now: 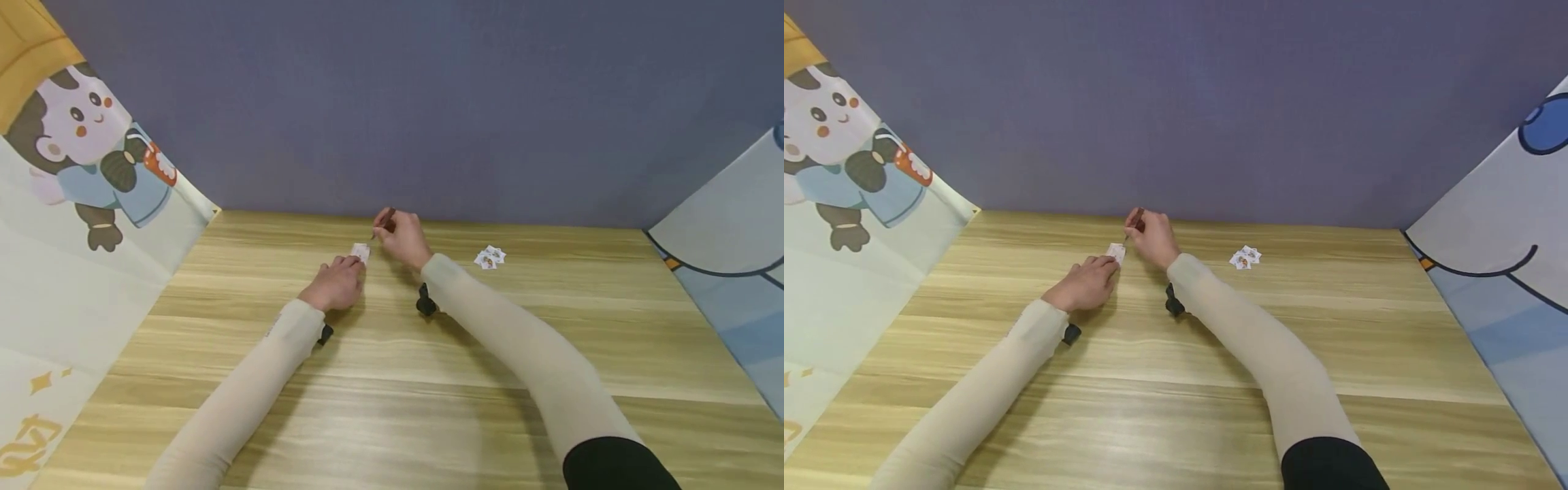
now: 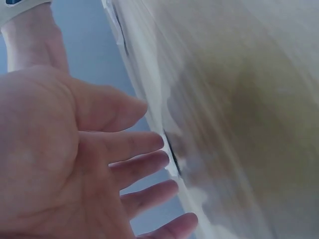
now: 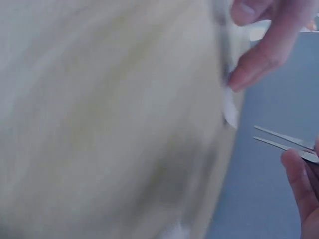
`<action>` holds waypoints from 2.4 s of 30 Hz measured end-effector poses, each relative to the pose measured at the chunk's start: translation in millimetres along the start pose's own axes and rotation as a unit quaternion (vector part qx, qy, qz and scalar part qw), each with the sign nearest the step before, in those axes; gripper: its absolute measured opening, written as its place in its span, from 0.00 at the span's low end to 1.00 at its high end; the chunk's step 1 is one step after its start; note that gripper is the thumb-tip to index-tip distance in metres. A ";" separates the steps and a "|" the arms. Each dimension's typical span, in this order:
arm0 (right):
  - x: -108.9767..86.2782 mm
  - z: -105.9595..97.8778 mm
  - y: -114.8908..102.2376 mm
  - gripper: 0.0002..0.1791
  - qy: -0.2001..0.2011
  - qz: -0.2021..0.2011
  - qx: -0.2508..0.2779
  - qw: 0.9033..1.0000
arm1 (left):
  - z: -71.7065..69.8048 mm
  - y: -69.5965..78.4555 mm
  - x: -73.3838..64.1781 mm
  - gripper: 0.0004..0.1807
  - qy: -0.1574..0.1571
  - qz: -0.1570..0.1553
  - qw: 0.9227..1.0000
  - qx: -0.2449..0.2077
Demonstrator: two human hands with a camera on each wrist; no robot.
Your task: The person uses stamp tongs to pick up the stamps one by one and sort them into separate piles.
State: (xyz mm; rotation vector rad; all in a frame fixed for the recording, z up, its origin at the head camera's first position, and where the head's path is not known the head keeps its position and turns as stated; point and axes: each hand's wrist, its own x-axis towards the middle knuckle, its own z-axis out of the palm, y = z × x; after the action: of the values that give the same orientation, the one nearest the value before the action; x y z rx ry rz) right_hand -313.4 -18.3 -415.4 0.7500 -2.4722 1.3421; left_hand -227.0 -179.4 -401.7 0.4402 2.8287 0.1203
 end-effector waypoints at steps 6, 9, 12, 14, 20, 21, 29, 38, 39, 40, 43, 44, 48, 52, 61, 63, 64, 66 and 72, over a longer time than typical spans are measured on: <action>-4.1 -32.0 2.8 0.02 0.019 -0.010 0.007 1.000 | -4.3 8.8 6.7 0.28 0.017 0.018 1.000 0.000; -8.6 -47.7 10.0 0.03 0.018 -0.002 0.011 1.000 | -6.3 16.6 10.4 0.28 0.023 0.037 0.999 -0.001; -13.3 -58.6 17.7 0.03 0.005 0.013 0.006 1.000 | -6.8 23.2 12.5 0.28 0.023 0.047 0.999 -0.005; -16.7 -63.3 22.7 0.03 -0.008 0.020 0.002 1.000 | -5.7 27.1 13.6 0.28 0.021 0.051 0.998 -0.009; -23.4 -66.7 31.8 0.03 -0.046 0.029 0.005 0.999 | -0.6 39.7 17.6 0.27 0.025 0.074 0.997 -0.010; -23.8 -66.4 31.9 0.03 -0.048 0.030 0.008 0.998 | 0.3 42.0 18.3 0.27 0.025 0.079 0.997 -0.007; -26.2 -62.1 31.0 0.03 -0.052 0.036 0.013 0.998 | 4.3 55.6 20.6 0.24 0.007 0.086 0.996 0.034; -28.3 -57.5 32.2 0.03 -0.058 0.047 0.003 0.997 | 4.0 54.1 17.7 0.25 0.000 0.070 0.997 0.040; -28.8 -57.2 32.2 0.03 -0.058 0.050 0.001 0.997 | 4.2 54.0 17.6 0.25 -0.002 0.069 0.997 0.040; -29.2 -56.9 32.2 0.03 -0.058 0.052 0.000 0.997 | 4.4 54.0 17.5 0.25 -0.002 0.070 0.997 0.041; -30.2 -56.1 31.9 0.02 -0.058 0.055 -0.007 0.997 | 5.0 54.1 17.1 0.25 -0.002 0.071 0.996 0.044; -30.3 -55.8 31.8 0.02 -0.058 0.055 -0.011 0.997 | 5.1 54.0 16.8 0.25 -0.002 0.072 0.996 0.044; -30.6 -55.1 30.1 0.02 -0.059 0.046 -0.004 0.997 | 4.8 53.4 15.2 0.25 0.001 0.073 0.996 0.045; -30.7 -54.5 28.2 0.02 -0.058 0.038 0.007 0.998 | 4.1 53.0 14.1 0.25 0.002 0.071 0.996 0.047; -30.9 -58.7 25.9 0.03 -0.013 0.018 0.015 1.000 | 3.6 51.9 12.5 0.26 -0.004 0.061 0.997 0.045; -30.9 -61.0 24.1 0.02 -0.010 0.012 0.016 1.000 | 3.5 51.1 11.8 0.26 -0.005 0.060 0.997 0.047; -30.8 -62.3 22.7 0.02 -0.008 0.009 0.014 1.000 | 3.5 50.6 11.6 0.26 -0.006 0.060 0.997 0.046; -29.8 -64.4 20.3 0.02 -0.001 0.004 0.013 1.000 | 3.0 49.9 11.0 0.26 -0.007 0.059 0.997 0.044; -27.1 -70.9 10.8 0.02 0.028 -0.009 0.011 1.000 | 0.7 45.0 8.5 0.26 -0.011 0.054 0.998 0.019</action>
State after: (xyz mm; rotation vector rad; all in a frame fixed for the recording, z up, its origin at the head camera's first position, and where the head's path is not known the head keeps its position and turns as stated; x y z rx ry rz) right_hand -299.3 54.3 -395.4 0.7278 -2.4070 1.3665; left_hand -221.7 -134.0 -399.0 0.6005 2.7904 0.0826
